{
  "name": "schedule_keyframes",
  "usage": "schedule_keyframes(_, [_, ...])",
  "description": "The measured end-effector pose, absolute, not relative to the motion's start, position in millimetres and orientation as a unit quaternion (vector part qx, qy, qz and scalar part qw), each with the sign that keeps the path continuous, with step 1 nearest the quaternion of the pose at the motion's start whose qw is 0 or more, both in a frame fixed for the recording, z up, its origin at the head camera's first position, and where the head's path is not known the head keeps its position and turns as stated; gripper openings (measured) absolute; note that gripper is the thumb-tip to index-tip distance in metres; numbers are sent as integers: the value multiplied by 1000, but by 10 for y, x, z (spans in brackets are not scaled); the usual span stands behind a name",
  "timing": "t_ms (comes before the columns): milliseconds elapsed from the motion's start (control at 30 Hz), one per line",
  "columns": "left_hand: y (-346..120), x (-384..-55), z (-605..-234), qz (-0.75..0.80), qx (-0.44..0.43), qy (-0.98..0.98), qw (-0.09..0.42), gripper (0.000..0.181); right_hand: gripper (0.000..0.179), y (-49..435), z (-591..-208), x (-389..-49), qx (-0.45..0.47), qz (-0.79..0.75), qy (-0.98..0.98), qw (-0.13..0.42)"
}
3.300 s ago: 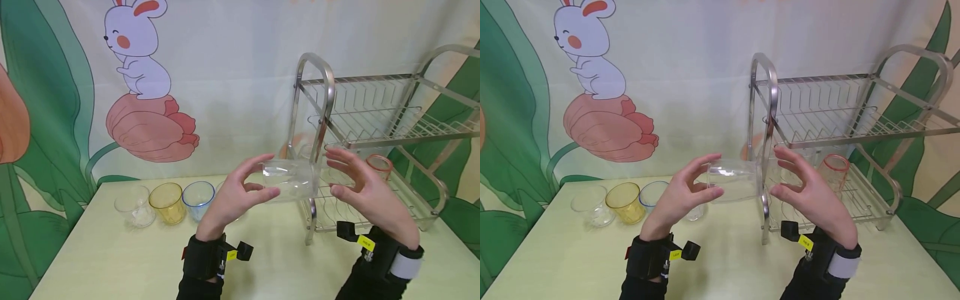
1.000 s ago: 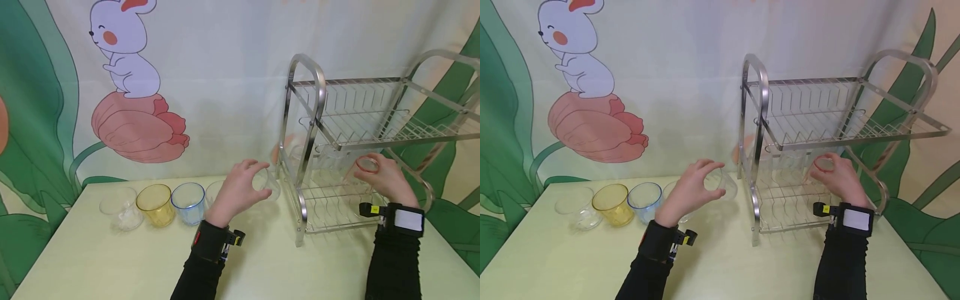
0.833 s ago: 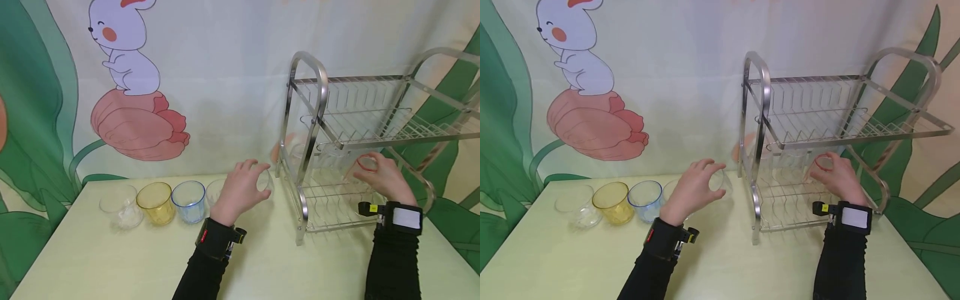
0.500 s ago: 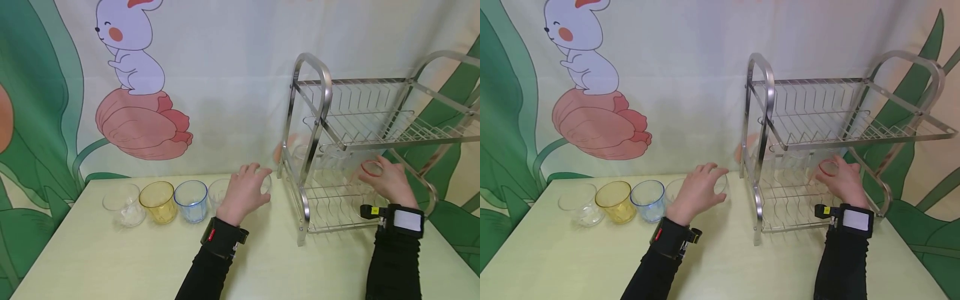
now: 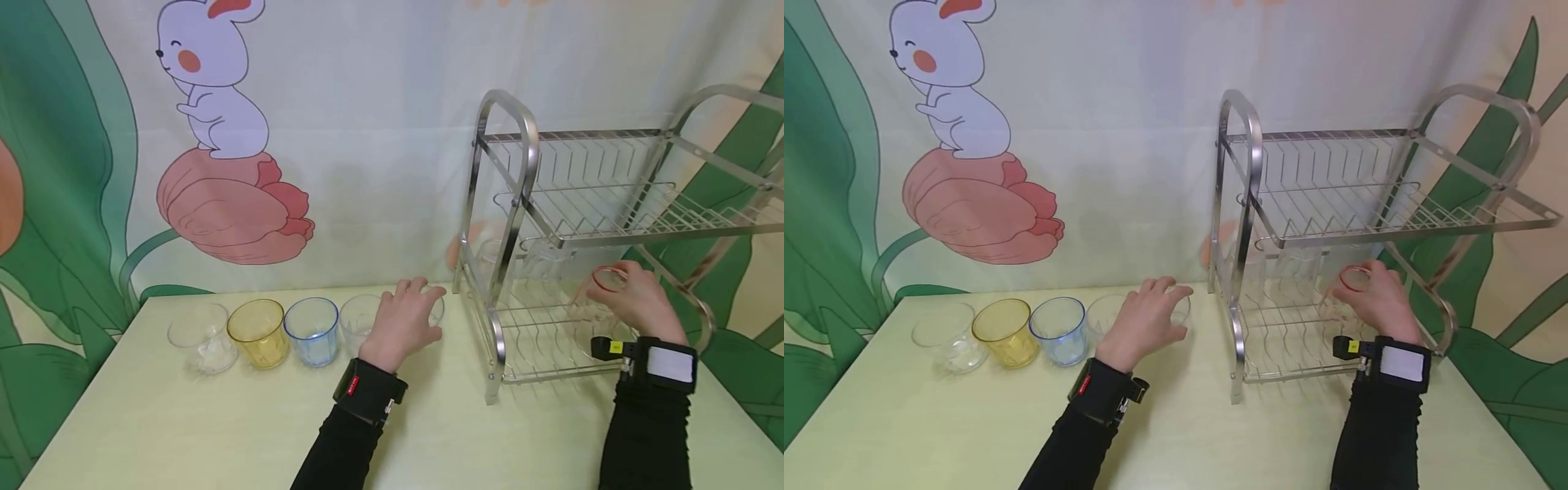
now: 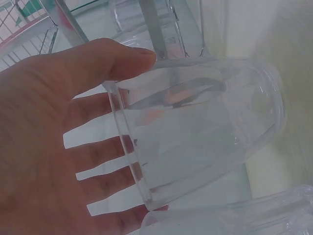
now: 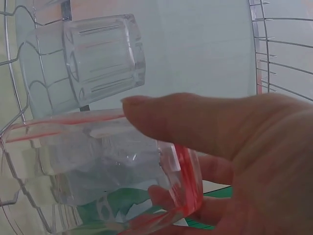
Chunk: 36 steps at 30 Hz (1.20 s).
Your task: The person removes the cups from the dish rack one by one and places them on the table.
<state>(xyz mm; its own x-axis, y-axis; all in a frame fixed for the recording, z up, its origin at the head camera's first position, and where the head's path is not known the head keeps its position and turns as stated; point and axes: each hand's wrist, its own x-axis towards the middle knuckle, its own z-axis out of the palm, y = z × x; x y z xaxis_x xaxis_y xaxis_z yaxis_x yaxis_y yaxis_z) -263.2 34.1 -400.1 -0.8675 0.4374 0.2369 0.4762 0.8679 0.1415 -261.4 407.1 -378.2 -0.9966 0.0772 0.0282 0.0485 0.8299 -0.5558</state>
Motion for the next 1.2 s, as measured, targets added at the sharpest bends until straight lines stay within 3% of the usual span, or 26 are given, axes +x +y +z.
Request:
schedule_keyframes(333, [343, -2643, -4026, -86, -243, -961, 104, 55, 81, 4098, -3710, -2566, -11, 267, -963, 29])
schedule_keyframes(767, [351, -2617, -3967, -71, -238, -967, 55, 54, 76, 4038, -3616, -2484, 0, 286, -956, 71])
schedule_keyframes(1200, [346, -2607, -3952, -61, -229, -971, 22, 56, 81, 3986, -3532, -2449, -11, 285, -956, 75])
